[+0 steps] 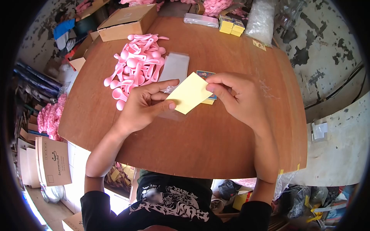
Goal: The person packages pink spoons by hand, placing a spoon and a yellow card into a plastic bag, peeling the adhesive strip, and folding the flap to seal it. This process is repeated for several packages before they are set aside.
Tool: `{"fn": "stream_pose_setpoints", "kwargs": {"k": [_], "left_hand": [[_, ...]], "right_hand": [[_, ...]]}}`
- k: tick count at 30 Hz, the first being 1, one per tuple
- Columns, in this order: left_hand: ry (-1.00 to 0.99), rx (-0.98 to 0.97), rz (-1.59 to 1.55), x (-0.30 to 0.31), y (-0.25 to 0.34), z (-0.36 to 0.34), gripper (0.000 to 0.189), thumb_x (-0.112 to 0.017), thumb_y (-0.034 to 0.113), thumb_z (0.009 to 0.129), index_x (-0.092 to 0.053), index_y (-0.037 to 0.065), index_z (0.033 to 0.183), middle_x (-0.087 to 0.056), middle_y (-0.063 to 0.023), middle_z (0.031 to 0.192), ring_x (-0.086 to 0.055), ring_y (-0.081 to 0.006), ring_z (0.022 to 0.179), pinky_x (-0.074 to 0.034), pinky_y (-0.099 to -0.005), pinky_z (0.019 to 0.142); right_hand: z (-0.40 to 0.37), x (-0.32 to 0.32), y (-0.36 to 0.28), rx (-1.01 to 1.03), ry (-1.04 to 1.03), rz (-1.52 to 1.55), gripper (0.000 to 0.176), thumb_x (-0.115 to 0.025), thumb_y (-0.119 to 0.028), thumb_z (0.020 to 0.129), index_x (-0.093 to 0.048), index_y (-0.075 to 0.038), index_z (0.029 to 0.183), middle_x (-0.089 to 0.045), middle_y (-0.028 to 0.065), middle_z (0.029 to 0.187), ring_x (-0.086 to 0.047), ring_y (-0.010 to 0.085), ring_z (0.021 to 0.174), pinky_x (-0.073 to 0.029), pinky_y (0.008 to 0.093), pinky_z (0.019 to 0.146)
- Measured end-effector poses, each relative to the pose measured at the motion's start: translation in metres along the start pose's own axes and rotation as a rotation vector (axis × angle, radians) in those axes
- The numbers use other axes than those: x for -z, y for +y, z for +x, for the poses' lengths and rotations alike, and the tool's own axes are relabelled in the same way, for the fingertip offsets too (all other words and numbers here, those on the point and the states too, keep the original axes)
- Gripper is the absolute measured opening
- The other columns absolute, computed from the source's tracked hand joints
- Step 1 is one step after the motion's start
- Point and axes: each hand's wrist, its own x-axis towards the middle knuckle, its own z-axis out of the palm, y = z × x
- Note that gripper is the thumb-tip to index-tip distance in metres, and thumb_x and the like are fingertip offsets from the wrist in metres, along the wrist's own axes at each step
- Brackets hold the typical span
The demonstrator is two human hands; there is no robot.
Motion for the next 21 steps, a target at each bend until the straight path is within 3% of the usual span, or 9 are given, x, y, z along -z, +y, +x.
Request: {"fn": "stream_pose_setpoints", "kwargs": {"k": [9,12,14,19,21], "left_hand": [[-0.052,-0.049,0.150,-0.011,0.021,0.011,0.049,-0.062,-0.002,0.091,-0.045,-0.008,0.137,-0.069,-0.0152,0.111,-0.063,-0.0091,0.096,-0.052,-0.0226,0.081],[-0.036,-0.078,0.183,-0.012,0.022,0.015,0.048,-0.062,-0.001,0.092,-0.046,-0.008,0.136,-0.069,-0.0149,0.111,-0.063,-0.0080,0.095,-0.053,-0.0221,0.080],[-0.026,-0.076,0.185,-0.012,0.021,0.017,0.046,-0.062,0.000,0.092,-0.048,-0.008,0.135,-0.069,-0.0145,0.111,-0.063,-0.0076,0.094,-0.053,-0.0219,0.079],[0.031,-0.179,0.224,-0.017,0.019,0.022,0.029,-0.060,0.007,0.096,-0.062,-0.007,0.121,-0.071,-0.0107,0.103,-0.064,-0.0084,0.090,-0.053,-0.0220,0.077],[0.015,-0.113,0.218,-0.018,0.025,0.022,0.027,-0.060,0.008,0.096,-0.063,-0.006,0.118,-0.071,-0.0103,0.101,-0.065,-0.0090,0.089,-0.053,-0.0224,0.077]], "right_hand": [[-0.002,-0.011,-0.013,0.004,-0.021,0.076,0.012,-0.072,-0.003,0.084,-0.070,0.001,0.095,-0.069,0.0064,0.084,-0.062,0.0101,0.071,-0.049,0.0236,0.065],[0.000,-0.007,-0.013,0.005,-0.073,-0.013,0.011,-0.072,-0.002,0.084,-0.071,-0.001,0.095,-0.070,0.0085,0.090,-0.065,0.0118,0.073,-0.052,0.0231,0.062],[0.001,-0.008,-0.009,0.110,-0.083,0.078,0.012,-0.071,-0.005,0.085,-0.071,-0.001,0.096,-0.067,0.0111,0.101,-0.065,0.0165,0.083,-0.051,0.0255,0.067],[0.001,-0.012,-0.010,0.178,-0.141,0.033,0.015,-0.070,-0.008,0.087,-0.071,-0.001,0.100,-0.065,0.0123,0.106,-0.063,0.0209,0.094,-0.050,0.0297,0.077],[0.001,-0.013,-0.011,0.151,-0.174,0.080,0.017,-0.070,-0.009,0.088,-0.071,-0.001,0.103,-0.065,0.0122,0.105,-0.063,0.0213,0.097,-0.050,0.0308,0.080]]}}
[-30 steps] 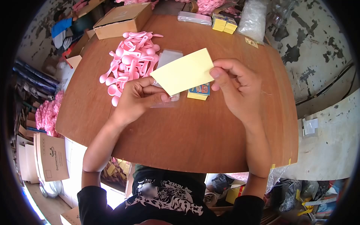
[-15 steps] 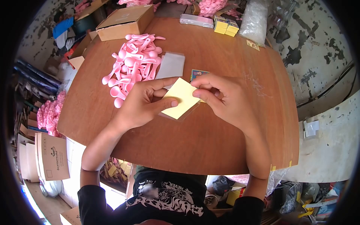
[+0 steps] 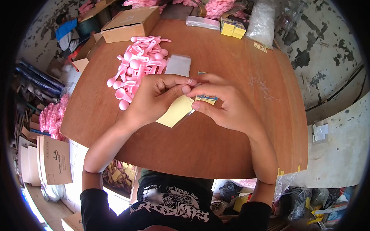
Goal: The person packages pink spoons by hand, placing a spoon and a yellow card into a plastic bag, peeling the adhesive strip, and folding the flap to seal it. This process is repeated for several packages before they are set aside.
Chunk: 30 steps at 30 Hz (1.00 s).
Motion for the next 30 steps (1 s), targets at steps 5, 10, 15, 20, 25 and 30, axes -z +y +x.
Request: {"fn": "stream_pose_setpoints", "kwargs": {"k": [5,10,15,20,25,30], "left_hand": [[-0.003,-0.057,-0.038,-0.008,-0.016,0.006,0.026,-0.062,0.012,0.095,-0.066,-0.005,0.114,-0.070,-0.0110,0.103,-0.065,-0.0112,0.089,-0.053,-0.0233,0.077],[0.011,-0.208,0.047,-0.010,-0.021,0.005,0.027,-0.064,0.012,0.093,-0.066,-0.004,0.114,-0.062,-0.0131,0.113,-0.065,-0.0163,0.095,-0.054,-0.0260,0.081],[-0.052,-0.135,0.064,-0.008,-0.021,-0.002,0.031,-0.067,0.012,0.091,-0.064,-0.004,0.118,-0.062,-0.0122,0.113,-0.066,-0.0186,0.093,-0.054,-0.0273,0.083],[-0.316,0.049,0.274,0.013,-0.019,-0.021,0.058,-0.075,0.012,0.082,-0.050,0.001,0.134,-0.067,-0.0175,0.109,-0.066,-0.0207,0.099,-0.050,-0.0358,0.087],[-0.351,0.075,0.355,0.023,-0.043,-0.039,0.040,-0.071,0.009,0.081,-0.056,0.000,0.117,-0.067,-0.0171,0.099,-0.066,-0.0296,0.091,-0.050,-0.0388,0.081],[-0.490,0.108,0.225,0.030,-0.042,-0.035,0.041,-0.072,0.008,0.080,-0.057,0.000,0.118,-0.067,-0.0157,0.104,-0.064,-0.0268,0.095,-0.049,-0.0369,0.085]], "right_hand": [[-0.004,-0.004,0.000,-0.334,-0.212,0.307,0.020,-0.069,-0.007,0.088,-0.066,0.004,0.104,-0.068,0.0091,0.100,-0.066,0.0166,0.093,-0.053,0.0290,0.084],[-0.007,-0.015,0.001,-0.447,-0.292,0.415,0.020,-0.070,-0.009,0.089,-0.065,0.005,0.103,-0.068,0.0074,0.095,-0.066,0.0143,0.090,-0.054,0.0271,0.082],[-0.011,-0.025,0.018,-0.283,-0.375,0.257,0.018,-0.067,-0.009,0.091,-0.065,0.004,0.104,-0.068,0.0071,0.095,-0.067,0.0143,0.086,-0.054,0.0275,0.077],[-0.008,-0.021,0.017,-0.470,-0.322,0.439,0.018,-0.061,-0.006,0.092,-0.066,0.003,0.106,-0.069,0.0120,0.094,-0.068,0.0138,0.066,-0.052,0.0225,0.058],[0.013,-0.011,0.029,-0.583,-0.244,0.431,0.024,-0.062,-0.010,0.094,-0.062,0.004,0.114,-0.066,0.0118,0.106,-0.069,0.0133,0.078,-0.055,0.0238,0.068],[0.073,-0.044,0.083,-0.318,-0.043,0.008,0.030,-0.065,-0.010,0.090,-0.062,-0.001,0.118,-0.067,0.0133,0.113,-0.066,0.0205,0.102,-0.053,0.0328,0.087]]}}
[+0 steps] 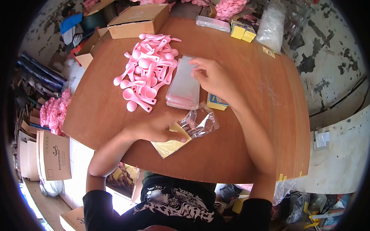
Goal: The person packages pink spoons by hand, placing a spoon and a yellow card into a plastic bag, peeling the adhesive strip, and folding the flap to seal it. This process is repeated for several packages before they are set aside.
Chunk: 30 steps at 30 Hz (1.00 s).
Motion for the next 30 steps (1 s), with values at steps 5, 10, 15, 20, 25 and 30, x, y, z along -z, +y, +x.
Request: {"fn": "stream_pose_setpoints", "kwargs": {"k": [5,10,15,20,25,30], "left_hand": [[0.028,-0.039,-0.023,0.001,-0.010,-0.003,0.039,-0.073,0.009,0.080,-0.059,0.000,0.115,-0.066,-0.0146,0.106,-0.063,-0.0246,0.099,-0.048,-0.0361,0.087],[0.051,-0.052,-0.047,0.000,-0.017,-0.003,0.035,-0.073,0.008,0.080,-0.060,0.001,0.112,-0.066,-0.0139,0.107,-0.063,-0.0246,0.100,-0.048,-0.0362,0.089],[0.110,-0.131,-0.047,-0.003,-0.016,-0.002,0.035,-0.073,0.008,0.080,-0.062,0.002,0.112,-0.066,-0.0134,0.105,-0.063,-0.0250,0.099,-0.048,-0.0365,0.088],[0.055,-0.043,-0.021,-0.006,-0.019,0.002,0.041,-0.076,0.020,0.082,-0.058,0.003,0.115,-0.066,-0.0104,0.103,-0.062,-0.0188,0.095,-0.049,-0.0341,0.082],[0.082,0.004,-0.018,-0.007,-0.013,0.001,0.038,-0.074,0.012,0.080,-0.060,0.003,0.114,-0.066,-0.0139,0.102,-0.064,-0.0238,0.096,-0.049,-0.0361,0.085],[0.100,0.022,0.017,-0.008,-0.017,0.002,0.041,-0.076,0.015,0.080,-0.059,0.003,0.115,-0.066,-0.0154,0.104,-0.064,-0.0243,0.096,-0.048,-0.0372,0.085]], "right_hand": [[0.070,-0.043,0.019,0.271,0.011,-0.422,0.031,-0.068,-0.013,0.082,-0.068,-0.010,0.113,-0.069,0.0116,0.108,-0.067,0.0280,0.097,-0.053,0.0393,0.083],[0.094,-0.060,0.018,0.065,-0.096,-0.708,0.018,-0.066,-0.017,0.082,-0.070,-0.011,0.099,-0.070,0.0069,0.102,-0.068,0.0293,0.088,-0.052,0.0439,0.078],[0.089,-0.063,0.021,0.072,-0.087,-0.674,0.017,-0.068,-0.021,0.082,-0.069,-0.011,0.097,-0.070,0.0071,0.098,-0.067,0.0286,0.089,-0.052,0.0460,0.076],[0.085,-0.067,0.018,0.058,-0.046,-0.713,0.026,-0.071,-0.026,0.081,-0.067,-0.012,0.102,-0.069,0.0076,0.099,-0.066,0.0305,0.095,-0.051,0.0469,0.079],[0.089,-0.069,0.030,0.143,-0.009,-0.535,0.026,-0.073,-0.027,0.080,-0.066,-0.011,0.099,-0.069,0.0074,0.100,-0.066,0.0299,0.095,-0.051,0.0470,0.080],[0.086,-0.064,0.026,0.183,0.002,-0.548,0.024,-0.074,-0.023,0.080,-0.066,-0.009,0.096,-0.070,0.0090,0.092,-0.067,0.0285,0.086,-0.052,0.0422,0.078]]}}
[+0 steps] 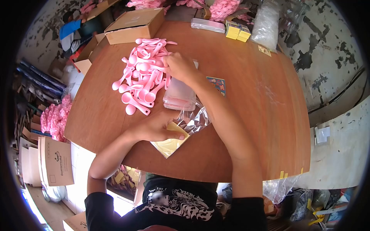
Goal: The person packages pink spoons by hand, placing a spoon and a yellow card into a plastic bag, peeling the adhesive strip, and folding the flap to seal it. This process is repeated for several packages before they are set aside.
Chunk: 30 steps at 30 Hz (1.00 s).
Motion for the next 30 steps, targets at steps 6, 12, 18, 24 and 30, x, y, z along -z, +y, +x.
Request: {"fn": "stream_pose_setpoints", "kwargs": {"k": [6,12,18,24,30], "left_hand": [[0.075,0.054,-0.040,0.005,0.001,-0.002,0.044,-0.076,0.016,0.081,-0.056,0.000,0.116,-0.066,-0.0169,0.102,-0.064,-0.0257,0.093,-0.048,-0.0378,0.084],[0.233,0.132,-0.110,0.006,0.002,-0.002,0.049,-0.076,0.016,0.080,-0.057,-0.001,0.122,-0.068,-0.0177,0.104,-0.066,-0.0249,0.090,-0.050,-0.0363,0.081],[0.209,0.201,-0.094,0.006,0.006,-0.001,0.044,-0.075,0.015,0.081,-0.057,-0.001,0.118,-0.068,-0.0156,0.098,-0.066,-0.0219,0.088,-0.050,-0.0348,0.078],[0.240,0.050,-0.117,0.002,-0.001,0.000,0.043,-0.077,0.013,0.080,-0.059,0.001,0.117,-0.069,-0.0127,0.102,-0.066,-0.0194,0.091,-0.051,-0.0334,0.079],[0.189,0.096,-0.149,0.004,0.003,-0.001,0.043,-0.077,0.012,0.080,-0.059,0.001,0.118,-0.067,-0.0131,0.111,-0.065,-0.0185,0.098,-0.050,-0.0328,0.084]], "right_hand": [[-0.037,0.036,-0.005,-0.011,0.428,0.421,0.009,-0.070,-0.006,0.084,-0.066,-0.003,0.092,-0.069,0.0101,0.082,-0.068,0.0195,0.069,-0.053,0.0292,0.063],[-0.115,0.111,-0.001,-0.219,0.652,0.752,0.014,-0.065,-0.006,0.092,-0.065,0.003,0.102,-0.070,0.0090,0.090,-0.068,0.0124,0.075,-0.055,0.0230,0.066],[-0.141,0.143,0.003,-0.239,0.641,1.016,0.019,-0.065,-0.004,0.091,-0.064,0.005,0.108,-0.070,0.0109,0.091,-0.068,0.0138,0.075,-0.056,0.0248,0.067],[-0.134,0.129,-0.009,-0.260,0.485,0.850,0.016,-0.069,-0.006,0.089,-0.066,0.004,0.102,-0.070,0.0087,0.084,-0.066,0.0104,0.072,-0.052,0.0215,0.064],[-0.136,0.131,-0.004,-0.242,0.336,0.912,0.017,-0.068,-0.006,0.090,-0.066,0.004,0.104,-0.071,0.0095,0.087,-0.066,0.0109,0.072,-0.053,0.0223,0.064]]}}
